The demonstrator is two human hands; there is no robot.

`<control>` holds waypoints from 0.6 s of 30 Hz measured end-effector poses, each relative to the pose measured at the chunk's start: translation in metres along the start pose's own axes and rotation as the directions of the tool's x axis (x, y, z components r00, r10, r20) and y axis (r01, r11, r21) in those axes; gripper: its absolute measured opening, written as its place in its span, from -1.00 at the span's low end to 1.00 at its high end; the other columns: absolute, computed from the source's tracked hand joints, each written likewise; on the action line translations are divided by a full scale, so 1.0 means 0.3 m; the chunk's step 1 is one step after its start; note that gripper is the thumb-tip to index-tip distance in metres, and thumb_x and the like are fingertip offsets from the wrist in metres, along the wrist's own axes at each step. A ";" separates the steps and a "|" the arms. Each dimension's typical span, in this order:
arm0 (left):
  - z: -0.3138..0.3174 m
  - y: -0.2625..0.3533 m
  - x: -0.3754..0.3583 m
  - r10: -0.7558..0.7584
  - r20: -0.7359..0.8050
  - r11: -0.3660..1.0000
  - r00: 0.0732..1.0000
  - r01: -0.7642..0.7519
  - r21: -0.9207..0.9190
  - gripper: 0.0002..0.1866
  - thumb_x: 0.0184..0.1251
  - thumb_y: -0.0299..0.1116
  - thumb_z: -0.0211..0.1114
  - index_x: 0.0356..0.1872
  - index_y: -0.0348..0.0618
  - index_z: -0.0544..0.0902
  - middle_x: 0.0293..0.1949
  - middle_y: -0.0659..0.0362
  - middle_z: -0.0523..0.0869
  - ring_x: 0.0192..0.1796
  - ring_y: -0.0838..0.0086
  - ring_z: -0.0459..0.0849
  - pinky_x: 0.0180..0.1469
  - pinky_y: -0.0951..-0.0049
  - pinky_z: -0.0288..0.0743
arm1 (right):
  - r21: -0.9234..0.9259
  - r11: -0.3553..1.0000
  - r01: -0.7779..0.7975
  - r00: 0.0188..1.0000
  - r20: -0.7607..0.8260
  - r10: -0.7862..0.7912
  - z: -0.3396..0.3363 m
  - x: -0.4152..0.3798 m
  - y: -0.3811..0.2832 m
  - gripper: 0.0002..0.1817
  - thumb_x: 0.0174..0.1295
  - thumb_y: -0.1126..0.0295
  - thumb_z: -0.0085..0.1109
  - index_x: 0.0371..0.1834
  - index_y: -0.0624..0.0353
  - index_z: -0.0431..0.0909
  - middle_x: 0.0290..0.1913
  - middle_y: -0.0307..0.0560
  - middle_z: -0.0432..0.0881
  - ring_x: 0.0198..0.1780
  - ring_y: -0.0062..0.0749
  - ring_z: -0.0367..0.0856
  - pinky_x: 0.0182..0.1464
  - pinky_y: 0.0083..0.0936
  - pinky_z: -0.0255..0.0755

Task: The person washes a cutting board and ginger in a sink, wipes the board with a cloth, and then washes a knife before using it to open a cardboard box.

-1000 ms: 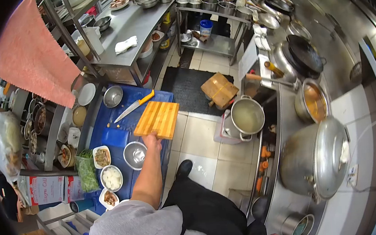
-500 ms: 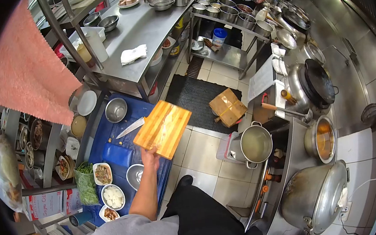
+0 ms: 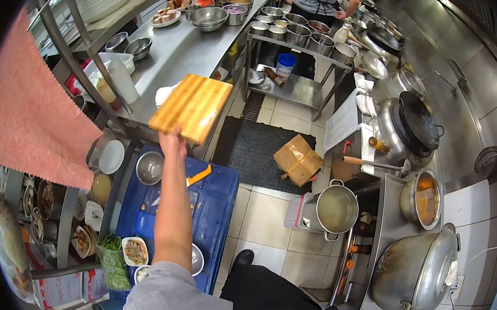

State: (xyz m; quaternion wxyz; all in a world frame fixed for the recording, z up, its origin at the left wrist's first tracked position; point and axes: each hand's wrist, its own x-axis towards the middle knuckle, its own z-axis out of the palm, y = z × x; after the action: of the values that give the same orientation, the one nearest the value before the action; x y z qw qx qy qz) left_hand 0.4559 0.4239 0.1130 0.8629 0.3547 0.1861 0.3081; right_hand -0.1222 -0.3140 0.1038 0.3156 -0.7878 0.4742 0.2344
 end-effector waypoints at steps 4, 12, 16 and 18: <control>0.132 -0.005 0.374 -0.014 -0.093 0.995 0.996 0.023 0.099 -0.45 0.14 -0.81 0.10 0.21 -0.31 0.39 0.02 -0.09 0.64 -0.12 0.01 0.75 -0.28 -0.04 0.75 | 0.029 0.999 -0.032 0.999 -0.014 0.033 0.018 0.000 -0.020 -0.81 0.33 0.30 0.16 -0.31 0.21 0.58 -0.32 -0.16 0.62 -0.24 -0.45 0.54 -0.08 -0.38 0.45; -0.038 -0.152 0.576 0.165 -0.382 0.985 0.909 -0.130 0.114 -0.54 0.28 -0.61 0.32 0.21 -0.23 0.48 0.02 -0.01 0.68 -0.15 0.18 0.75 -0.20 0.17 0.70 | 0.115 0.988 -0.106 0.993 -0.037 0.111 0.051 -0.016 0.035 -0.84 0.34 0.33 0.13 -0.29 0.20 0.58 -0.28 -0.16 0.62 -0.20 -0.45 0.53 -0.03 -0.37 0.44; -0.130 -0.130 0.600 0.119 -0.529 0.977 0.840 -0.003 0.214 -0.60 0.33 -0.46 0.35 0.11 -0.47 0.50 0.00 -0.09 0.69 -0.11 0.16 0.75 -0.08 0.13 0.69 | 0.167 0.973 -0.160 0.984 -0.048 0.170 0.046 -0.038 0.128 -0.85 0.35 0.35 0.12 -0.28 0.20 0.57 -0.26 -0.17 0.61 -0.17 -0.44 0.53 0.00 -0.36 0.44; -0.105 -0.077 0.613 0.042 -0.420 0.998 0.907 -0.020 0.057 -0.58 0.39 -0.32 0.32 0.09 -0.46 0.52 0.02 -0.08 0.68 -0.08 0.17 0.73 -0.04 0.12 0.66 | 0.191 0.963 -0.191 0.977 -0.057 0.205 0.039 -0.054 0.203 -0.86 0.35 0.36 0.11 -0.27 0.19 0.57 -0.25 -0.17 0.61 -0.16 -0.44 0.53 0.01 -0.36 0.44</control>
State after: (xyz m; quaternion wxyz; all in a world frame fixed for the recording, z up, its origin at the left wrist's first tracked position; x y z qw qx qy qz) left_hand 0.5844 0.5486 0.0560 0.7880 0.3050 0.3701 0.3860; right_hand -0.1847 -0.3172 0.0898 0.3440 -0.7121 0.5819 0.1895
